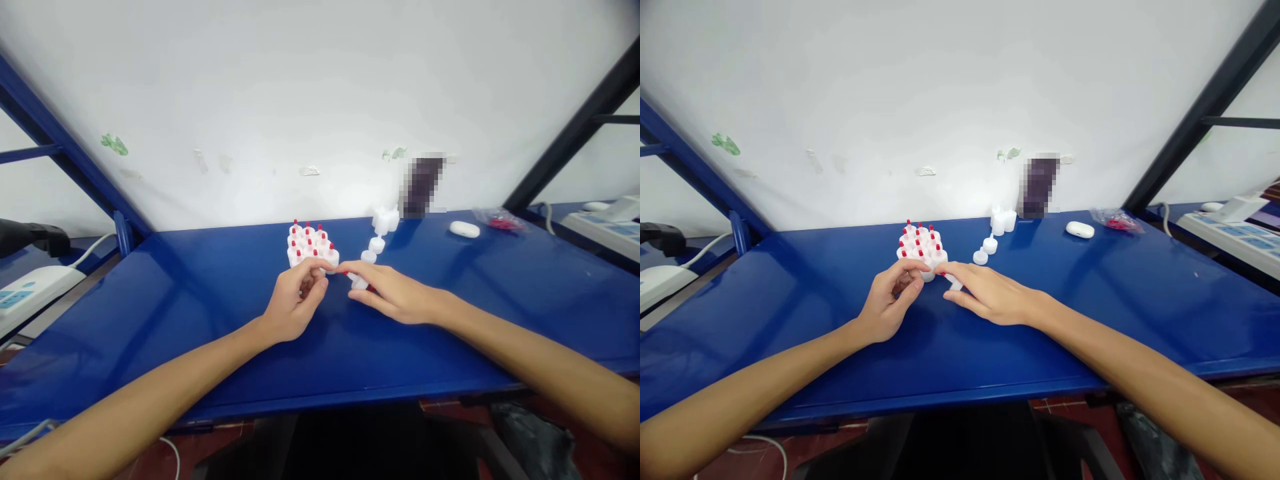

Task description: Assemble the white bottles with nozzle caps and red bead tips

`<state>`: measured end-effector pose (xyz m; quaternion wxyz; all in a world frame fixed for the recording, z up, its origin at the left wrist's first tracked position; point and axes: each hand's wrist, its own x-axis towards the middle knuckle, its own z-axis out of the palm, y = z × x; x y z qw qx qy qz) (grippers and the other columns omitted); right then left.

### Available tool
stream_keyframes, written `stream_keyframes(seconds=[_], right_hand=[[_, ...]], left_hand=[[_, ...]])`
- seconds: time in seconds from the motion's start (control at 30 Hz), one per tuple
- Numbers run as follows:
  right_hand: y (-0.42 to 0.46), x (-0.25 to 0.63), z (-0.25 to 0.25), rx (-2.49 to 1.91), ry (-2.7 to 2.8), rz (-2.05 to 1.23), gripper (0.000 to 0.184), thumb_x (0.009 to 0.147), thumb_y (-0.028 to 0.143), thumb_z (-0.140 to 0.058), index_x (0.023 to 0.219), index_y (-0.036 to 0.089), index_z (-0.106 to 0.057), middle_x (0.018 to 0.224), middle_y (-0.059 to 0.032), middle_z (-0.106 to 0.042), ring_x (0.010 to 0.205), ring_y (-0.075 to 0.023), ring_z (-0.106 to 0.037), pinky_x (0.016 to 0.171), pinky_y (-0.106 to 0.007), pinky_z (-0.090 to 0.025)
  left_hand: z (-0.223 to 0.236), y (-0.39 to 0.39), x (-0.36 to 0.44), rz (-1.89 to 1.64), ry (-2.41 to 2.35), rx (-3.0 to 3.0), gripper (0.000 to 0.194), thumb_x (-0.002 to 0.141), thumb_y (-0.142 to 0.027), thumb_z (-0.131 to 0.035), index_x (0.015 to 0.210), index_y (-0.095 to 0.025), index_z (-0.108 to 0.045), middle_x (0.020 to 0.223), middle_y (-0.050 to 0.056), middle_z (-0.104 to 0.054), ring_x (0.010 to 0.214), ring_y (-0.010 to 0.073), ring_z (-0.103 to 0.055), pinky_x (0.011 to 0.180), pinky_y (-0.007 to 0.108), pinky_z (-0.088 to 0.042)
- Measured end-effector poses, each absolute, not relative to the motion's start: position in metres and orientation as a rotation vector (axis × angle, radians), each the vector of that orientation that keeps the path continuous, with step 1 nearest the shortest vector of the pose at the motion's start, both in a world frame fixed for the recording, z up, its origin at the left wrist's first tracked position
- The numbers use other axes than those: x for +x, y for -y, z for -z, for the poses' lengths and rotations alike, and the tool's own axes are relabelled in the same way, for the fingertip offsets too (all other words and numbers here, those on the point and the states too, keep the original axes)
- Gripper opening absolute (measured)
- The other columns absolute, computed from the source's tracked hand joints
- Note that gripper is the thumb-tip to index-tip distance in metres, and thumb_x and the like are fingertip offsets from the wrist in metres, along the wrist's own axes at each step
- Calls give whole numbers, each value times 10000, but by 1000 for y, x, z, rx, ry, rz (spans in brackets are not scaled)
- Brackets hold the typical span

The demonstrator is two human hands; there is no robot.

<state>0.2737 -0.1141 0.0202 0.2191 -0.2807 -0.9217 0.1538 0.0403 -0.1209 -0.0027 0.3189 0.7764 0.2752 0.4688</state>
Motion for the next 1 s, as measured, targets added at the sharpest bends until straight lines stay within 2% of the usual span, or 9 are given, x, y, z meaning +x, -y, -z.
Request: stream_keyframes(seconds=[0.13, 0.23, 0.37, 0.47, 0.57, 0.63, 0.7, 0.87, 1.0], right_hand=[[119, 268, -15, -661, 2555, -263, 551, 978, 376, -526, 1473, 269, -308, 1259, -93, -639, 943, -226, -645, 826, -374, -504], [121, 263, -10, -588, 2527, -163, 572, 974, 371, -540, 1476, 271, -285, 1084, -57, -681, 766, -191, -594, 743, -348, -471], [118, 264, -12, -639, 2509, -110, 608, 951, 454, -568, 1466, 248, -320, 960, -38, -670, 749, -185, -571, 758, -348, -402], [107, 274, -16, -843, 2380, -49, 449, 960, 412, -545, 1357, 214, -475, 736, 19, -612, 632, -152, -525, 761, -344, -355], [89, 289, -15, -1043, 2198, 18, 235, 940, 344, -533, 1095, 195, -629, 563, 59, -486, 539, -130, -450, 748, -330, -348], [78, 299, -13, -1169, 2167, 9, 183, 908, 345, -546, 928, 198, -654, 526, 55, -464, 535, -134, -446, 733, -319, -354], [68, 308, -11, -1276, 2165, -43, 183, 887, 339, -545, 847, 196, -653, 521, 51, -473, 521, -128, -448, 726, -312, -364], [57, 316, -7, -1447, 2158, -188, 217, 865, 370, -542, 867, 195, -670, 557, 31, -538, 518, -137, -492, 613, -281, -343], [58, 315, -5, -1502, 2153, -222, 256, 869, 404, -534, 910, 195, -676, 573, 20, -567, 538, -147, -524, 605, -277, -353]], left_hand=[[0, 122, 41, -1169, -702, 2020, 202, 951, -279, -582, 1123, -177, -557, 821, -2, -597, 586, 66, -497, 524, 188, -391], [-3, 127, 44, -1184, -706, 2106, 106, 919, -249, -631, 977, -162, -612, 759, -7, -617, 598, 74, -521, 551, 191, -425], [-7, 125, 42, -1360, -755, 2189, 43, 901, -195, -643, 883, -156, -638, 772, 8, -650, 632, 84, -552, 584, 201, -454], [-7, 112, 30, -1495, -790, 2299, 24, 906, -172, -619, 912, -157, -637, 803, 20, -646, 666, 99, -569, 623, 226, -478], [-5, 94, 14, -1579, -752, 2648, 120, 892, -119, -599, 998, -160, -638, 797, 19, -644, 681, 110, -567, 657, 243, -484], [-4, 83, 5, -1567, -672, 2852, 175, 871, -101, -608, 1035, -157, -630, 813, 28, -656, 692, 119, -575, 664, 249, -488], [-3, 77, 0, -1555, -630, 2956, 196, 855, -97, -615, 1041, -157, -622, 829, 37, -668, 696, 126, -581, 661, 254, -491], [-5, 73, -3, -1456, -651, 3068, 147, 857, -127, -587, 996, -161, -622, 785, 37, -664, 675, 140, -584, 642, 268, -489], [-6, 73, -3, -1329, -705, 3149, 123, 853, -144, -574, 959, -166, -634, 805, 51, -672, 701, 158, -595, 653, 284, -496]])
